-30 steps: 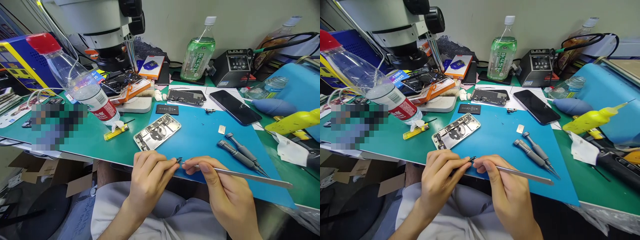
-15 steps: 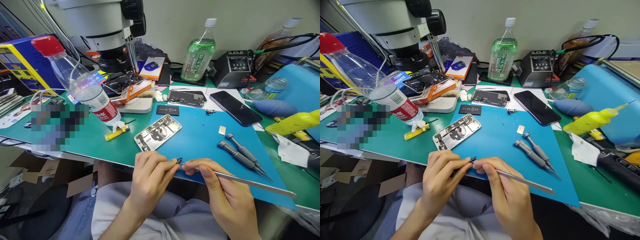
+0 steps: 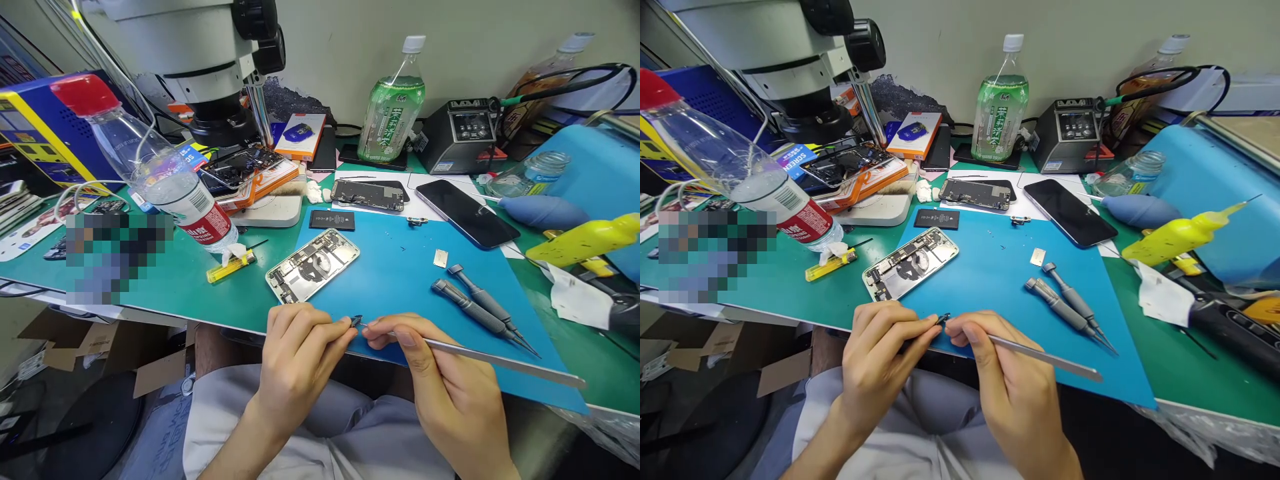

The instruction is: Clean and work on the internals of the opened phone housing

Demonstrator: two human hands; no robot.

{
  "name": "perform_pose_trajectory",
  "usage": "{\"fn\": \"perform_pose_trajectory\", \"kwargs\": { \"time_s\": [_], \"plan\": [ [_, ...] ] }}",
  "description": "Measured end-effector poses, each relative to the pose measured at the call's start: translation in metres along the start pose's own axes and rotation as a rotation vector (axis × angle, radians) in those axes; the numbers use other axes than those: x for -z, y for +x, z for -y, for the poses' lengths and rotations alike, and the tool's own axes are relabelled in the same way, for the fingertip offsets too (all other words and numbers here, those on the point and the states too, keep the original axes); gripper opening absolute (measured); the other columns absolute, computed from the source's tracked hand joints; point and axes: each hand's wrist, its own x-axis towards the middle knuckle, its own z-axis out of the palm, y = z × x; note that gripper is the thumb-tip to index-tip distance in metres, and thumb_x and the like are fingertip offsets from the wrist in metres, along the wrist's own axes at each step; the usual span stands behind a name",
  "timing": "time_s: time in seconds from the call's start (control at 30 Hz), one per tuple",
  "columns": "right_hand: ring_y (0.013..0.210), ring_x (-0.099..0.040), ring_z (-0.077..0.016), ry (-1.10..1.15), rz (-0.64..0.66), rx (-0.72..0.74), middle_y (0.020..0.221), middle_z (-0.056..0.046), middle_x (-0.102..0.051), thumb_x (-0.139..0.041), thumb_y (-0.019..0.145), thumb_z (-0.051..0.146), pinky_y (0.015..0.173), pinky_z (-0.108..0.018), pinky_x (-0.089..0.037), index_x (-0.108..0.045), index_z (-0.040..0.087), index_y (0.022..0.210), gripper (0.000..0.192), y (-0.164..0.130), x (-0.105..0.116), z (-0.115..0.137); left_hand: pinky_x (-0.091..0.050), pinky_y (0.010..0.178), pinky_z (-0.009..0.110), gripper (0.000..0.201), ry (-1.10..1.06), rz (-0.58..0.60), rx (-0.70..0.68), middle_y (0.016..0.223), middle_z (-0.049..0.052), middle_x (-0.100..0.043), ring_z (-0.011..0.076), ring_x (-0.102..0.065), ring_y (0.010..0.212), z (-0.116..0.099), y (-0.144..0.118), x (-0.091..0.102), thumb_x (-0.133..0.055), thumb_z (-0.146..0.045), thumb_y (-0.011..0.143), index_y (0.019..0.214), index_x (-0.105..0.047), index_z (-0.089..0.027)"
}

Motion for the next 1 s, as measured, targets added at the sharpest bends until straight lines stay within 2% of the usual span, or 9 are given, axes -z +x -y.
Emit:
{"fn": "perform_pose_trajectory", "kwargs": {
  "time_s": [0.2,0.63,1.0],
  "plan": [
    [0.088,-0.076,-0.0118,0.028,0.046,0.008,0.098,0.000,-0.079,-0.051,0.110,0.020,0.082,-0.020,-0.063,-0.076,0.025,0.106,0.026,-0.0010,0.0022,-0.0031,-0.050,0.085,0.035,0.010,0.019,-0.004,-0.002,0.086,0.001,-0.075,0.0187,-0.066,0.086,-0.0007,-0.0002,-0.0004,-0.078,-0.012,0.096,0.103,-0.076,-0.020],
    [0.088,-0.077,-0.0119,0.019,0.038,0.041,0.098,0.001,-0.079,-0.053,0.110,0.019,0.081,-0.020,-0.063,-0.076,0.025,0.108,0.024,-0.0009,0.0024,-0.0033,-0.052,0.084,0.035,0.009,0.018,-0.005,-0.005,0.086,0.002,-0.075,0.0193,-0.066,0.086,-0.0006,-0.0008,-0.0009,-0.077,-0.014,0.098,0.104,-0.076,-0.020],
    [0.082,-0.076,-0.0114,-0.022,-0.008,0.014,0.093,0.001,-0.078,-0.051,0.110,0.016,0.077,-0.020,-0.061,-0.075,0.024,0.100,0.027,-0.0025,-0.0007,0.0016,-0.051,0.085,0.035,0.013,-0.010,0.000,-0.006,0.086,0.002,-0.074,0.0188,-0.064,0.087,-0.0007,-0.0005,-0.0004,-0.079,-0.009,0.094,0.104,-0.077,-0.018]
  ]
}}
